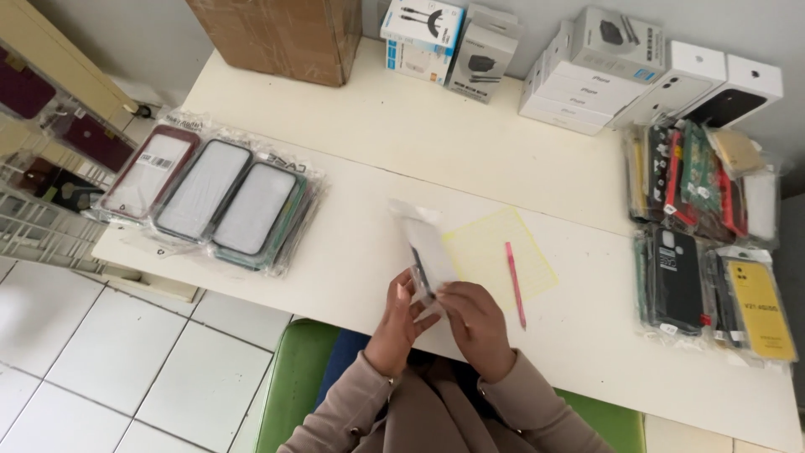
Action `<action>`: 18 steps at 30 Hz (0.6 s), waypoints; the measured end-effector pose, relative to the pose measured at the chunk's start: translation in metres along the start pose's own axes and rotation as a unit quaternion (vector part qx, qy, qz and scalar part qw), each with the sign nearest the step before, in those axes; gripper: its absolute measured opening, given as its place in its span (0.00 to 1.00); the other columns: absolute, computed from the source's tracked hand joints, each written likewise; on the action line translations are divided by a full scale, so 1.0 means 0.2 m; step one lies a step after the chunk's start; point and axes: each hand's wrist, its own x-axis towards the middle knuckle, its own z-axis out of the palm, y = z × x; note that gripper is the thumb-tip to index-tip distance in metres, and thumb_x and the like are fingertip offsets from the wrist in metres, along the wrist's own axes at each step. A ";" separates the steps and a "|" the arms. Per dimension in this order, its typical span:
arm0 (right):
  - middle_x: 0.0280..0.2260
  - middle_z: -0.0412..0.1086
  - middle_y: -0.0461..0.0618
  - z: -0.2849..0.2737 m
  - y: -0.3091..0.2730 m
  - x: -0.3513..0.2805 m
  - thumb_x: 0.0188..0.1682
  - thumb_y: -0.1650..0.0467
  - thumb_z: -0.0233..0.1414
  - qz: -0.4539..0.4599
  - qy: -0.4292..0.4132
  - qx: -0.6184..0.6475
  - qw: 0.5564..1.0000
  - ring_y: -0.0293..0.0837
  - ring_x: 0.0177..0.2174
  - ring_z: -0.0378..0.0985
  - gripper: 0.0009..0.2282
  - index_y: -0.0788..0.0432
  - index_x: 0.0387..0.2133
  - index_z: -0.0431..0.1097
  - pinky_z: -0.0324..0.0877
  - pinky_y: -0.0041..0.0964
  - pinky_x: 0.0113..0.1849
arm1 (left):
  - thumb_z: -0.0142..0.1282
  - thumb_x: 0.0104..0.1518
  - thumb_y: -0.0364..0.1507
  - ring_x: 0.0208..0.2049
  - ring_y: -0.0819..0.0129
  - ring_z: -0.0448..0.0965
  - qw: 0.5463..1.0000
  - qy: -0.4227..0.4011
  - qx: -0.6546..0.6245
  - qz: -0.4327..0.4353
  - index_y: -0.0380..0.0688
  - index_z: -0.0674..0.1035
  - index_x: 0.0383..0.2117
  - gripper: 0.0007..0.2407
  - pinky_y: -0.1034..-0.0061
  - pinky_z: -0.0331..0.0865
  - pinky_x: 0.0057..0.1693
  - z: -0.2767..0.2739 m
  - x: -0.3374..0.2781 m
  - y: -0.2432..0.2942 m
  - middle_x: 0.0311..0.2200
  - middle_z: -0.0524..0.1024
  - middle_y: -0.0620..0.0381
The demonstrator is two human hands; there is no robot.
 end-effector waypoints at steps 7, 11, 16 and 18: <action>0.44 0.73 0.48 0.14 -0.01 -0.02 0.47 0.67 0.62 0.049 -0.077 -0.087 0.992 0.54 0.50 0.75 0.12 0.54 0.44 0.75 0.69 0.49 0.48 | 0.62 0.58 0.23 0.57 0.37 0.75 0.993 0.029 0.100 0.049 0.48 0.49 0.72 0.38 0.48 0.72 0.60 -0.33 0.03 -0.19 0.65 0.55 0.31; 0.44 0.72 0.56 0.17 0.05 -0.09 0.44 0.71 0.64 0.132 -0.126 -0.061 0.981 0.60 0.51 0.73 0.14 0.63 0.42 0.74 0.71 0.50 0.50 | 0.61 0.57 0.23 0.49 0.45 0.82 0.956 0.049 0.279 0.069 0.52 0.60 0.69 0.32 0.59 0.80 0.55 -0.39 0.01 -0.16 0.61 0.66 0.40; 0.42 0.73 0.55 0.18 0.12 -0.17 0.46 0.70 0.63 0.123 -0.114 -0.058 0.984 0.59 0.52 0.74 0.11 0.65 0.37 0.75 0.72 0.48 0.52 | 0.60 0.58 0.23 0.43 0.49 0.85 0.883 0.049 0.442 0.148 0.50 0.74 0.59 0.21 0.64 0.84 0.47 -0.43 -0.02 -0.10 0.58 0.69 0.45; 0.43 0.74 0.54 0.17 0.14 -0.18 0.50 0.67 0.60 0.125 -0.123 -0.035 0.984 0.59 0.54 0.74 0.10 0.65 0.34 0.75 0.71 0.48 0.54 | 0.64 0.56 0.29 0.46 0.51 0.82 0.789 0.032 0.550 0.272 0.49 0.79 0.54 0.18 0.55 0.77 0.53 -0.44 -0.01 -0.07 0.55 0.71 0.51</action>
